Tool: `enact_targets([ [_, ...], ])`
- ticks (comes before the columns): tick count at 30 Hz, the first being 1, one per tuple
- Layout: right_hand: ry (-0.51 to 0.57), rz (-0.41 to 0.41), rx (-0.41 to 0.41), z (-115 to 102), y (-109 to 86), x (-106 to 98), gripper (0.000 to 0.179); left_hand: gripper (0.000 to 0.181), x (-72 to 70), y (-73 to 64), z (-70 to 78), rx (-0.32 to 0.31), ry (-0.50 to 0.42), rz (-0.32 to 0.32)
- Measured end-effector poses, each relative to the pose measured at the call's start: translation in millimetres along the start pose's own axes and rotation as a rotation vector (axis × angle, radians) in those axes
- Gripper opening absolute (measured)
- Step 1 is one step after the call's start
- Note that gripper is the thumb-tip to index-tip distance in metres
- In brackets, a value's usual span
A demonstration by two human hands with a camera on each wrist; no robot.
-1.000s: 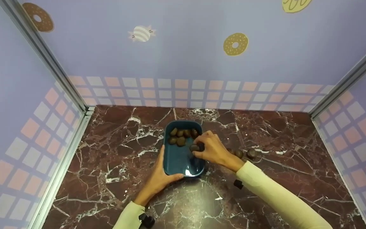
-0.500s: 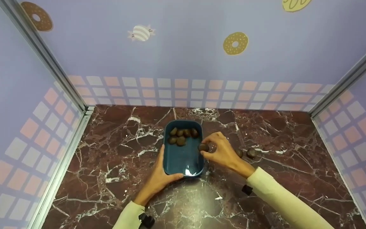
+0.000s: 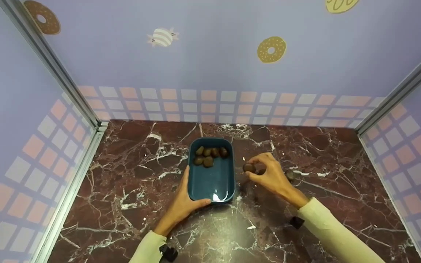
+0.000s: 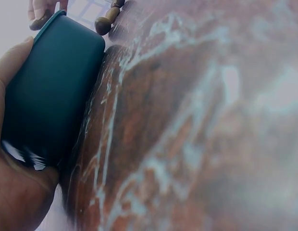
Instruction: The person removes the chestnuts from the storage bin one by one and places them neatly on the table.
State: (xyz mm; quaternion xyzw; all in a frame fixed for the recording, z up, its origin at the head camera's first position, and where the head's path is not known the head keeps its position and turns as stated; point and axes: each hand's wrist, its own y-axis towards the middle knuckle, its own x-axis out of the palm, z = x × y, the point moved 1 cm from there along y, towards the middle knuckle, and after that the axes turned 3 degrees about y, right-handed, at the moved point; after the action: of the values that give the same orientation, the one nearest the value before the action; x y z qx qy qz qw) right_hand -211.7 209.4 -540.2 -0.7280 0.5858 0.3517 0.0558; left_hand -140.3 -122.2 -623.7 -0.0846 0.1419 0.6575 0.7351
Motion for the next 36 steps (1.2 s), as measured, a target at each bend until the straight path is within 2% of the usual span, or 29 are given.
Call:
enact_targets([
  [12,-0.012,0.082,0.112,16.7,-15.2,-23.3,0.032,0.144,0.3,0.4,1.9,0.004,-0.007,-0.004],
  [21,-0.039,0.106,0.173,33.7,-29.7,-34.5,0.031,0.143,-0.8,-0.2,1.9,-0.003,0.015,0.001],
  [26,-0.049,0.113,0.175,42.4,-40.2,-33.1,0.03,0.143,-1.2,0.5,0.8,0.007,0.014,0.006],
  [36,-0.038,0.091,0.193,54.6,-64.1,-17.6,0.03,0.143,1.0,1.1,-1.7,0.031,-0.005,0.005],
])
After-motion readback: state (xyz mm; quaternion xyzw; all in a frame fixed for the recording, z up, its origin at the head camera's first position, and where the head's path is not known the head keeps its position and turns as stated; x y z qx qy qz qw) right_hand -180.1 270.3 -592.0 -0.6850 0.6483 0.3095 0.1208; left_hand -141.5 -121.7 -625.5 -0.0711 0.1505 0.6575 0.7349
